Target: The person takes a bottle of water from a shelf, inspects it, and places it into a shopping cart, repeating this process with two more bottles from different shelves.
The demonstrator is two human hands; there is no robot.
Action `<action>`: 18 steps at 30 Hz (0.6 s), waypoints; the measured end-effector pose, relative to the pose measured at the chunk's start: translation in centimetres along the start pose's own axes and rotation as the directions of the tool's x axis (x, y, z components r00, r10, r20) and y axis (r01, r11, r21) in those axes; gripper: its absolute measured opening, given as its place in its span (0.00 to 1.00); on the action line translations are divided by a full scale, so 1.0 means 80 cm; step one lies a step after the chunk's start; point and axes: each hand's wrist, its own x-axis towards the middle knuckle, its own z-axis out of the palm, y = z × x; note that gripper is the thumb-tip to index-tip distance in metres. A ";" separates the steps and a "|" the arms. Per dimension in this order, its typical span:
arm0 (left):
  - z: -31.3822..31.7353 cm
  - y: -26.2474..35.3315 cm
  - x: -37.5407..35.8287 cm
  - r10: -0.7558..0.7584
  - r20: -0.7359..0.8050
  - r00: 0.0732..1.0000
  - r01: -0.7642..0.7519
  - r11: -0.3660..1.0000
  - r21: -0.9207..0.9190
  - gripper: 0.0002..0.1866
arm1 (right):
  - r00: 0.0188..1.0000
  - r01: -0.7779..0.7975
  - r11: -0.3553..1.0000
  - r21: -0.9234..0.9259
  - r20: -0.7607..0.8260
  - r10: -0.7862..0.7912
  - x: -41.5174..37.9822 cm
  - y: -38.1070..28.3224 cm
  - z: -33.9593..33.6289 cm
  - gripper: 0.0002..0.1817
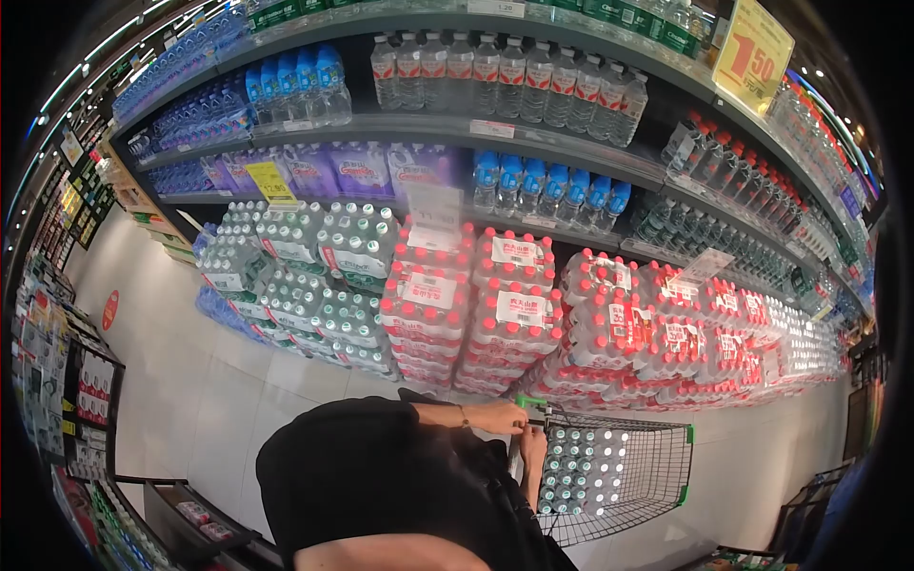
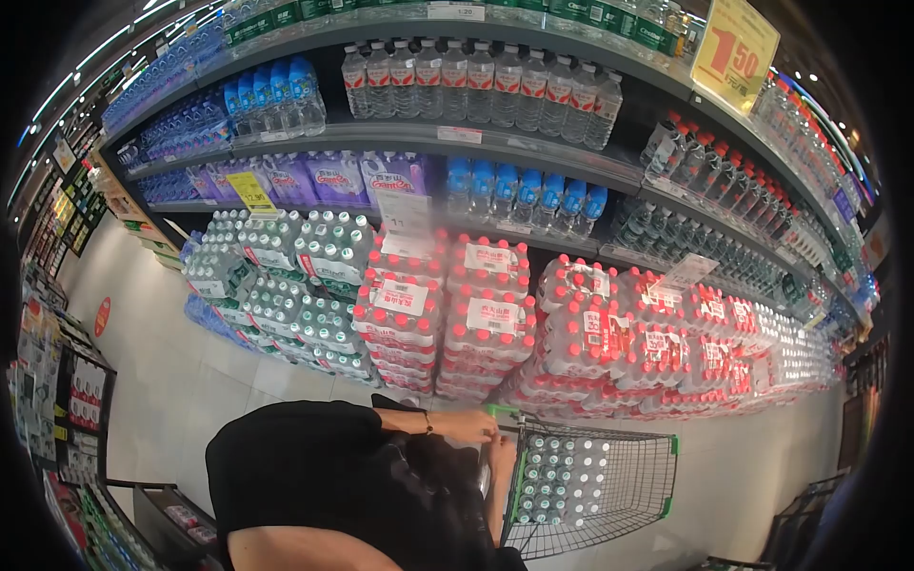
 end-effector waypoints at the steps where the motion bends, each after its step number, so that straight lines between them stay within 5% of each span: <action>1: -0.020 0.009 -0.003 -0.067 -0.016 0.998 0.066 0.997 -0.051 0.11 | 0.999 -0.052 0.999 -0.012 0.011 0.052 -0.007 -0.034 -0.018 0.20; 5: -0.121 0.056 -0.013 -0.207 -0.135 0.969 0.176 0.962 -0.209 0.14 | 0.982 0.184 0.975 0.124 -0.065 -0.177 -0.008 -0.123 -0.051 0.17; 8: -0.216 0.085 -0.032 -0.152 -0.391 0.907 0.052 0.966 -0.255 0.15 | 0.955 0.272 0.896 0.352 0.015 -0.295 0.008 -0.207 -0.055 0.14; 10: -0.310 0.113 -0.055 -0.351 -0.377 0.857 0.200 0.901 -0.385 0.14 | 0.914 0.329 0.817 0.474 0.058 -0.402 0.024 -0.262 -0.048 0.14; 14: -0.483 0.108 -0.101 -0.171 -0.758 0.630 0.044 0.982 -0.185 0.17 | 0.762 0.500 0.709 0.498 0.137 -0.633 0.074 -0.394 -0.034 0.12; 16: -0.570 0.078 -0.121 0.037 -0.865 0.501 -0.042 0.999 0.018 0.16 | 0.662 0.605 0.641 0.472 0.150 -0.735 0.112 -0.477 -0.036 0.11; 18: -0.655 0.086 -0.130 -0.028 -0.924 0.380 0.078 0.997 0.002 0.15 | 0.498 0.788 0.475 0.391 0.047 -0.866 0.162 -0.562 -0.027 0.10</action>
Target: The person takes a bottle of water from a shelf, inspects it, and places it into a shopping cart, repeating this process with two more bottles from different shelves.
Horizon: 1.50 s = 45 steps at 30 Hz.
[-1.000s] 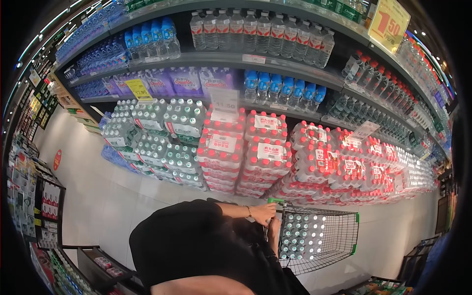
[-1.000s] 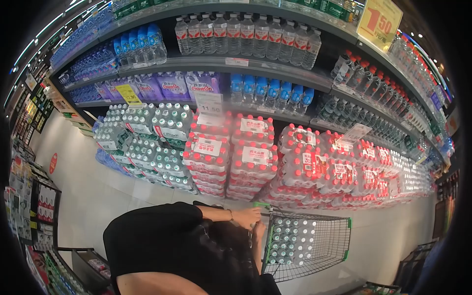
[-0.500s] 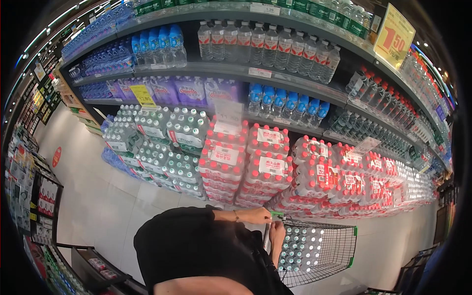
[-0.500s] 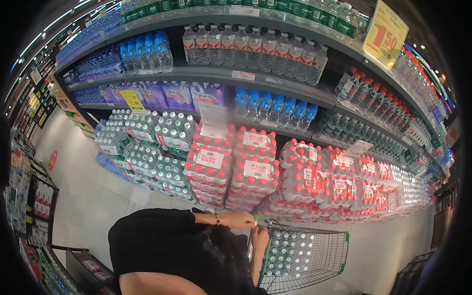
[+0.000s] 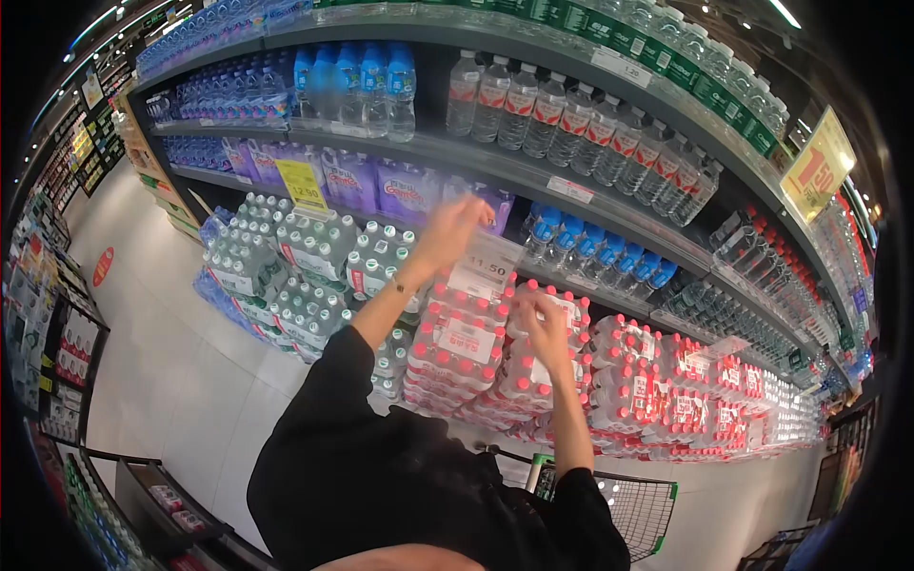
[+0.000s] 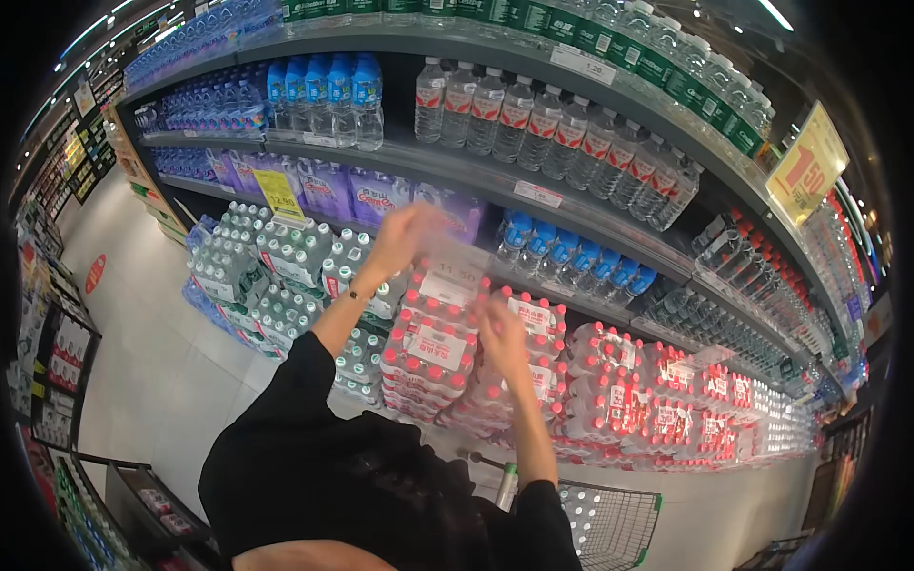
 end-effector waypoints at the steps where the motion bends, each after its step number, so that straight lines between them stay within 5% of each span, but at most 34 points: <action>1: -0.015 -0.015 0.037 0.062 -0.067 0.996 -0.059 0.997 0.051 0.13 | 0.999 0.049 0.999 -0.009 -0.007 -0.049 0.049 -0.016 0.003 0.10; 3: -0.037 -0.049 0.111 0.139 -0.184 0.973 -0.124 0.988 0.090 0.11 | 0.989 0.146 0.989 -0.014 -0.015 -0.146 0.145 -0.044 0.013 0.11; 7: -0.058 -0.160 0.235 0.127 -0.341 0.931 -0.026 0.958 0.285 0.32 | 0.992 0.122 0.990 0.065 -0.050 -0.119 0.282 -0.055 0.052 0.20; 11: -0.072 -0.205 0.301 0.094 -0.293 0.951 0.033 0.916 0.400 0.46 | 0.932 0.342 0.930 -0.132 -0.077 -0.354 0.379 -0.024 0.085 0.25; 16: -0.074 -0.224 0.337 -0.037 -0.207 0.978 0.124 0.896 0.426 0.49 | 0.962 0.241 0.945 -0.221 -0.075 -0.263 0.431 -0.028 0.095 0.27; 20: -0.087 -0.193 0.340 -0.297 -0.072 0.952 0.300 0.862 0.409 0.48 | 0.965 0.208 0.958 -0.195 -0.119 -0.234 0.453 -0.019 0.104 0.28; 22: -0.094 -0.179 0.327 -0.286 -0.057 0.957 0.285 0.877 0.386 0.46 | 0.962 0.217 0.956 -0.196 -0.121 -0.243 0.453 -0.022 0.113 0.29; 28: -0.083 -0.211 0.288 0.072 -0.239 0.968 -0.005 0.963 0.270 0.35 | 0.973 0.158 0.968 -0.192 -0.135 -0.186 0.444 -0.009 0.136 0.37; 35: -0.087 -0.152 0.247 0.160 -0.296 0.942 -0.160 0.987 0.027 0.36 | 0.910 0.284 0.870 -0.403 -0.173 -0.377 0.426 -0.034 0.136 0.47; 39: -0.090 -0.095 0.200 0.209 -0.242 0.947 -0.261 0.943 -0.206 0.29 | 0.807 0.382 0.771 -0.509 -0.223 -0.547 0.388 -0.077 0.126 0.51; 43: -0.093 -0.008 0.129 -0.014 -0.016 1.000 0.000 0.775 -0.632 0.28 | 0.755 0.388 0.753 -0.531 -0.286 -0.590 0.309 -0.130 0.107 0.48; 45: -0.088 0.027 0.091 -0.057 0.054 0.997 0.078 0.766 -0.638 0.28 | 0.815 0.295 0.839 -0.458 -0.339 -0.471 0.258 -0.153 0.098 0.43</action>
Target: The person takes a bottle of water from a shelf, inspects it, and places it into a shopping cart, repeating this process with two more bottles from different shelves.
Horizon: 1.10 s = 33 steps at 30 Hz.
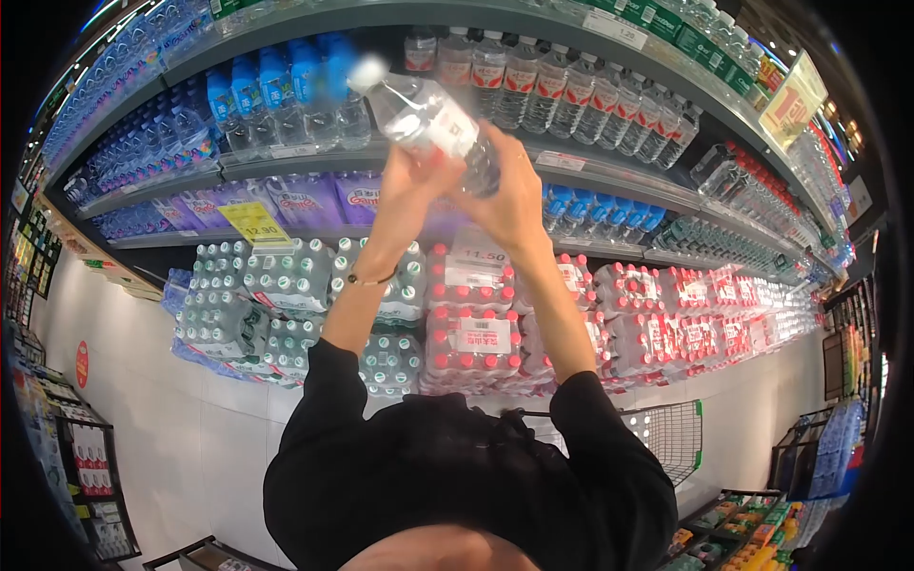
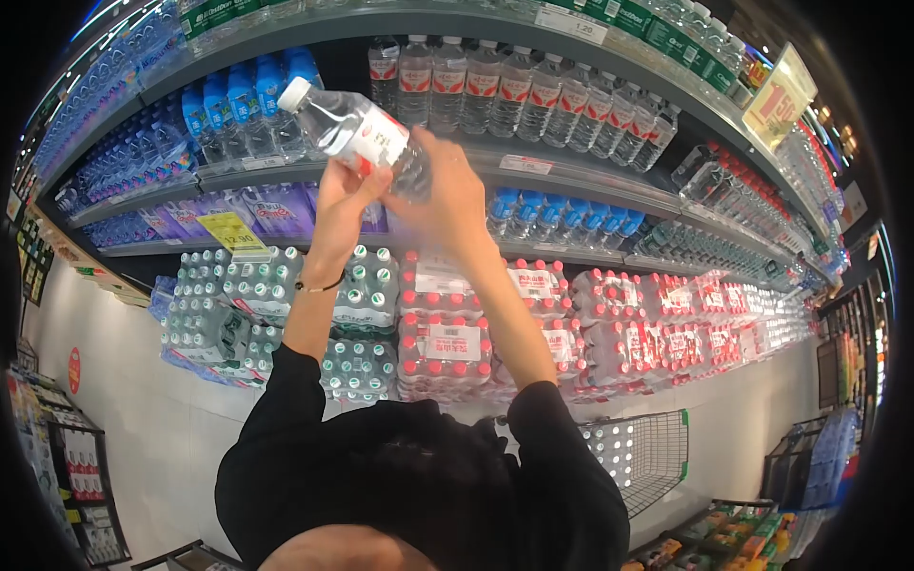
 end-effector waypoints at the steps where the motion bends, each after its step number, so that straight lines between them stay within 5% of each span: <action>1: 0.008 0.002 -0.019 -0.020 0.026 0.999 0.018 0.999 0.041 0.28 | 1.000 -0.029 1.000 -0.004 0.009 0.029 -0.016 -0.017 -0.024 0.42; 2: 0.015 0.003 -0.038 -0.042 0.054 0.998 0.037 0.996 0.087 0.29 | 0.998 -0.061 0.998 -0.006 0.014 0.061 -0.035 -0.033 -0.045 0.40; 5: 0.023 -0.018 -0.085 -0.068 0.237 0.969 0.022 0.982 0.190 0.31 | 0.892 -0.451 0.793 0.409 0.227 0.391 -0.100 -0.068 -0.104 0.37; 8: 0.044 -0.037 -0.126 -0.217 0.372 0.902 0.272 0.957 -0.101 0.35 | 0.766 -0.599 0.387 0.702 0.359 0.534 -0.177 -0.071 -0.135 0.35; 12: 0.087 -0.100 -0.193 -0.249 0.383 0.890 0.378 0.871 -0.312 0.39 | 0.642 -0.525 -0.212 0.824 0.547 0.537 -0.249 -0.090 -0.194 0.36; 15: 0.144 -0.125 -0.251 -0.327 0.327 0.887 0.440 0.812 -0.383 0.37 | 0.700 -0.235 -0.640 0.732 0.584 0.411 -0.273 -0.099 -0.232 0.39; 18: 0.200 -0.117 -0.277 -0.489 0.398 0.776 0.629 0.632 -0.452 0.34 | 0.751 -0.145 -0.723 0.675 0.551 0.363 -0.299 -0.098 -0.265 0.40; 20: 0.229 -0.111 -0.286 -0.475 0.561 0.678 0.733 0.501 -0.461 0.32 | 0.725 -0.153 -0.720 0.677 0.572 0.384 -0.312 -0.098 -0.295 0.42; 21: 0.237 -0.120 -0.282 -0.308 0.706 0.638 0.759 0.406 -0.509 0.31 | 0.677 -0.164 -0.673 0.721 0.579 0.455 -0.317 -0.100 -0.308 0.45; 23: 0.279 -0.095 -0.293 -0.540 0.544 0.642 0.747 0.601 -0.285 0.30 | 0.673 -0.167 -0.625 0.762 0.551 0.493 -0.334 -0.100 -0.335 0.46; 25: 0.317 -0.085 -0.309 -0.567 0.541 0.621 0.772 0.560 -0.299 0.31 | 0.664 -0.140 -0.594 0.792 0.521 0.537 -0.348 -0.103 -0.359 0.47; 27: 0.327 -0.098 -0.321 -0.473 0.688 0.550 0.824 0.442 -0.355 0.31 | 0.647 -0.088 -0.581 0.809 0.490 0.585 -0.359 -0.111 -0.379 0.47; 28: 0.322 -0.116 -0.319 -0.332 0.807 0.488 0.861 0.332 -0.385 0.31 | 0.694 -0.080 -0.579 0.811 0.463 0.552 -0.364 -0.111 -0.387 0.46; 30: 0.329 -0.124 -0.330 -0.319 0.830 0.457 0.876 0.322 -0.359 0.31 | 0.780 -0.072 -0.580 0.812 0.408 0.474 -0.371 -0.109 -0.401 0.45; 33: 0.360 -0.106 -0.348 -0.550 0.619 0.561 0.807 0.530 -0.259 0.31 | 0.744 -0.044 -0.465 0.884 0.340 0.575 -0.386 -0.119 -0.421 0.44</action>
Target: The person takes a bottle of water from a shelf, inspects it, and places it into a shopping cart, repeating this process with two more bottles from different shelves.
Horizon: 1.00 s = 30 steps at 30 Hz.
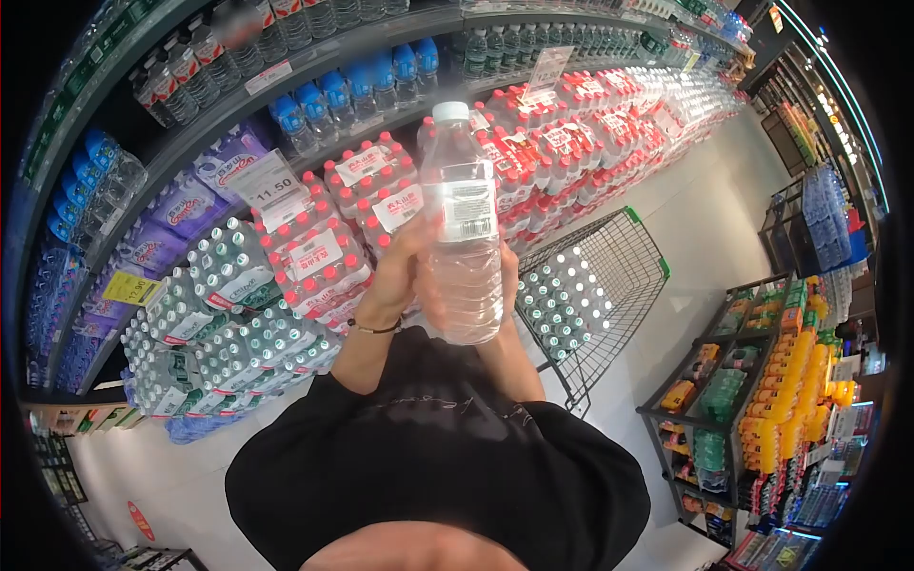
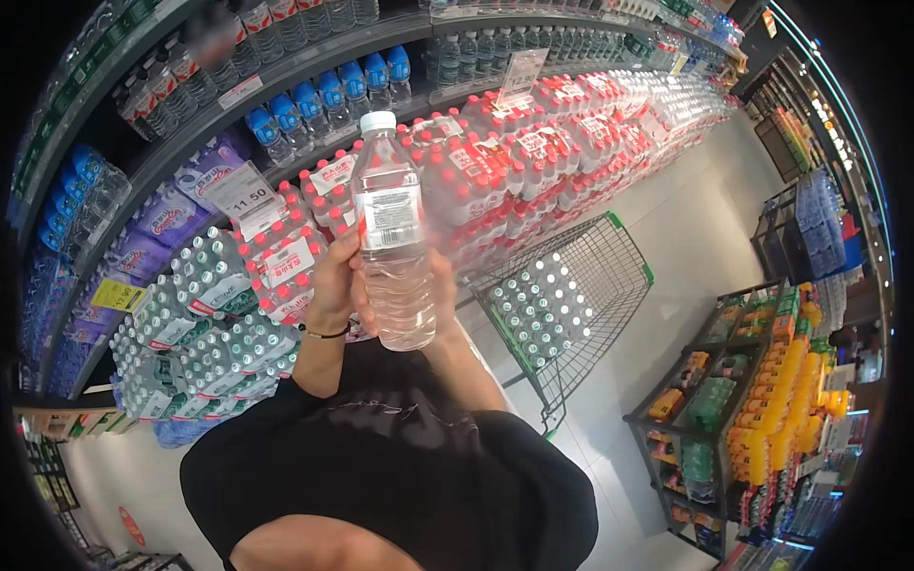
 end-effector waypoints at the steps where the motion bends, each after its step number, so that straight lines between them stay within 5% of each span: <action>1: 0.005 -0.006 0.006 0.053 -0.003 0.999 -0.053 0.999 -0.007 0.32 | 0.999 0.041 0.998 -0.047 -0.012 -0.041 -0.008 -0.004 -0.001 0.43; 5: 0.064 -0.005 0.008 0.375 -0.129 0.918 -0.307 0.878 0.368 0.35 | 0.965 0.169 0.887 -0.431 -0.109 -0.237 -0.040 -0.031 -0.011 0.33; 6: 0.063 -0.006 0.009 0.396 -0.099 0.913 -0.343 0.876 0.338 0.37 | 0.946 0.184 0.850 -0.494 -0.146 -0.289 -0.045 -0.033 -0.017 0.32; 10: 0.066 -0.013 0.008 0.372 0.017 0.928 -0.342 0.832 0.437 0.39 | 0.837 0.266 0.711 -0.651 -0.210 -0.506 -0.046 -0.036 -0.031 0.30; 13: 0.070 -0.018 0.014 0.293 0.077 0.953 -0.285 0.778 0.560 0.41 | 0.852 0.194 0.427 -0.883 -0.064 -0.520 -0.050 -0.045 -0.018 0.31; 17: 0.079 -0.027 0.026 0.382 0.120 0.916 -0.385 0.755 0.531 0.40 | 0.766 0.051 -0.135 -0.990 0.126 -0.631 -0.049 -0.038 0.024 0.36; 20: 0.086 -0.021 0.028 0.377 0.082 0.923 -0.364 0.783 0.505 0.37 | 0.756 0.051 -0.244 -0.968 0.198 -0.624 -0.049 -0.035 0.038 0.34; 26: 0.037 -0.003 0.040 0.176 0.031 0.984 -0.175 0.984 -0.022 0.28 | 0.781 0.044 -0.382 -0.923 0.270 -0.563 -0.033 -0.028 0.043 0.33; 30: 0.026 0.004 0.044 0.131 0.085 0.988 -0.130 0.991 -0.012 0.35 | 0.779 0.003 -0.439 -0.899 0.277 -0.562 -0.022 -0.016 0.047 0.32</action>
